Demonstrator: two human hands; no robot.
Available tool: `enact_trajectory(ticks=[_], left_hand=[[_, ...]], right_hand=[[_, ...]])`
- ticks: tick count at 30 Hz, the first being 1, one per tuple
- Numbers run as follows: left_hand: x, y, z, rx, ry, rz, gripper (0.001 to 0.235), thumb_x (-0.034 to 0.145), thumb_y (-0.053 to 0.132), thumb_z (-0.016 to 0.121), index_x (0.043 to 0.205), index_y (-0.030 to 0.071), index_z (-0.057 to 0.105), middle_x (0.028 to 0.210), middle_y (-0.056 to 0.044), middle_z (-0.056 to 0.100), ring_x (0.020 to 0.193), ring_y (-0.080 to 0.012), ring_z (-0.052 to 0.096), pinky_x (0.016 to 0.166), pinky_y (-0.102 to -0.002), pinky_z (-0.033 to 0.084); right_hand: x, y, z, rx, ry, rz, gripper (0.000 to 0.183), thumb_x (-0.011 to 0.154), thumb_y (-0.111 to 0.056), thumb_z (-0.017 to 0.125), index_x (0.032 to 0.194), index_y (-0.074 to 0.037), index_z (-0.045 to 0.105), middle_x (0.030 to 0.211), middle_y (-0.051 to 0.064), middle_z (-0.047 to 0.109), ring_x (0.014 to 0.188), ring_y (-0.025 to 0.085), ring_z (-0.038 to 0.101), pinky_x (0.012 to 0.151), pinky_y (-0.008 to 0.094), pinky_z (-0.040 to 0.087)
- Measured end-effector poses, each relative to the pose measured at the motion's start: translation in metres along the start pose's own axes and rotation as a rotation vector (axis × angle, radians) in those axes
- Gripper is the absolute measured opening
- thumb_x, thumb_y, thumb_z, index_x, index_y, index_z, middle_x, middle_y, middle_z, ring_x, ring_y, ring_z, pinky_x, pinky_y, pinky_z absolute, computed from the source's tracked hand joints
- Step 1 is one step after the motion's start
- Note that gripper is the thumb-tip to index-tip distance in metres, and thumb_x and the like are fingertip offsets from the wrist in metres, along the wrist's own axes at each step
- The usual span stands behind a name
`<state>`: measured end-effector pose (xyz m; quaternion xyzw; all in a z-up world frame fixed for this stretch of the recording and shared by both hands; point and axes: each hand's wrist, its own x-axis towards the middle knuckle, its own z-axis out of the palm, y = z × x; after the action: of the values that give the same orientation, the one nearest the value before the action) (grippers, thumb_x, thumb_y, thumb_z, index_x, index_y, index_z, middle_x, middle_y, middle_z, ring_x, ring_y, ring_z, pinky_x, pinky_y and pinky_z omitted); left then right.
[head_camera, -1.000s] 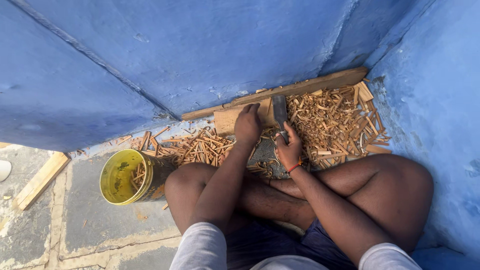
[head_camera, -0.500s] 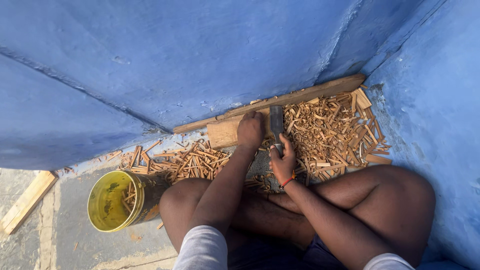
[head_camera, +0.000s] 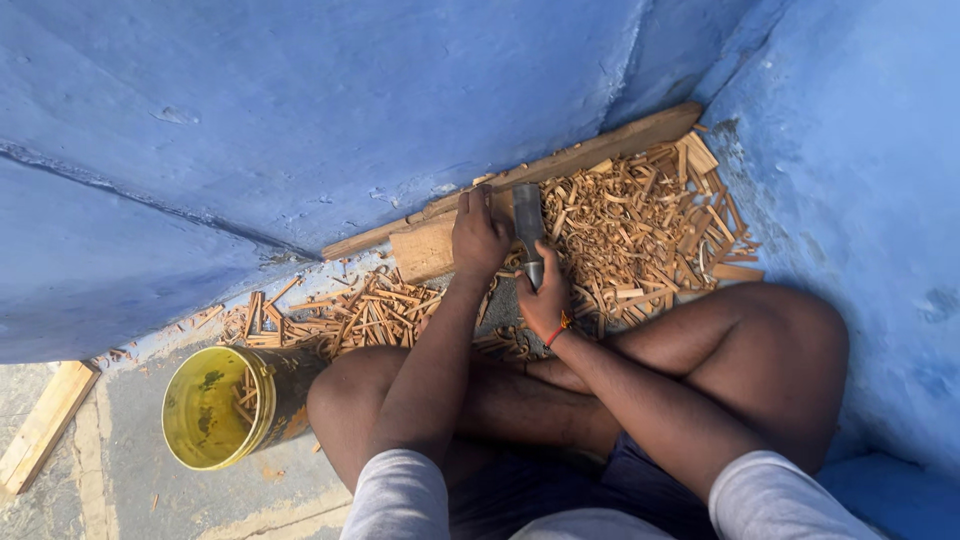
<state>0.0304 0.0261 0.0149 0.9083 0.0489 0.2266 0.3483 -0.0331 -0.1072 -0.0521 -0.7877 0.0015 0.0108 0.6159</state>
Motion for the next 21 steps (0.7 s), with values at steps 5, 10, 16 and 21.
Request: enact_trajectory(ticks=[5, 10, 16, 21], left_hand=[[-0.014, -0.005, -0.003, -0.039, -0.036, 0.048, 0.052, 0.076, -0.003, 0.062, 0.126, 0.007, 0.055, 0.116, -0.023, 0.062, 0.102, -0.0453, 0.065, 0.085, -0.052, 0.056], [-0.028, -0.012, -0.002, -0.216, -0.142, -0.146, 0.044, 0.081, -0.002, 0.06, 0.125, 0.006, 0.056, 0.107, -0.016, 0.066, 0.09, -0.0281, 0.07, 0.079, -0.039, 0.059], [-0.04, -0.031, 0.005, -0.628, -0.162, -0.225, 0.023, 0.094, -0.001, 0.064, 0.116, 0.001, 0.059, 0.096, -0.006, 0.065, 0.082, -0.0103, 0.063, 0.073, -0.026, 0.055], [-0.038, -0.03, -0.001, -0.857, -0.199, -0.396, 0.01, 0.096, 0.001, 0.065, 0.105, 0.003, 0.064, 0.087, -0.003, 0.069, 0.071, -0.0084, 0.065, 0.066, -0.025, 0.055]], right_hand=[[-0.007, 0.006, 0.0, -0.112, -0.057, -0.21, 0.052, 0.091, -0.008, 0.072, 0.14, -0.01, 0.054, 0.095, 0.015, 0.072, 0.079, 0.025, 0.071, 0.068, 0.039, 0.055], [-0.02, 0.001, -0.002, -0.185, -0.094, -0.287, 0.056, 0.09, -0.01, 0.073, 0.143, -0.012, 0.052, 0.105, 0.022, 0.073, 0.095, 0.04, 0.072, 0.076, 0.047, 0.057], [-0.026, -0.005, -0.013, -0.187, -0.168, -0.256, 0.055, 0.09, -0.011, 0.071, 0.141, -0.01, 0.052, 0.093, 0.02, 0.072, 0.087, 0.037, 0.074, 0.074, 0.046, 0.058], [-0.028, 0.002, -0.014, -0.229, -0.208, -0.249, 0.047, 0.09, -0.008, 0.07, 0.135, -0.007, 0.057, 0.09, 0.018, 0.072, 0.085, 0.034, 0.075, 0.074, 0.044, 0.059]])
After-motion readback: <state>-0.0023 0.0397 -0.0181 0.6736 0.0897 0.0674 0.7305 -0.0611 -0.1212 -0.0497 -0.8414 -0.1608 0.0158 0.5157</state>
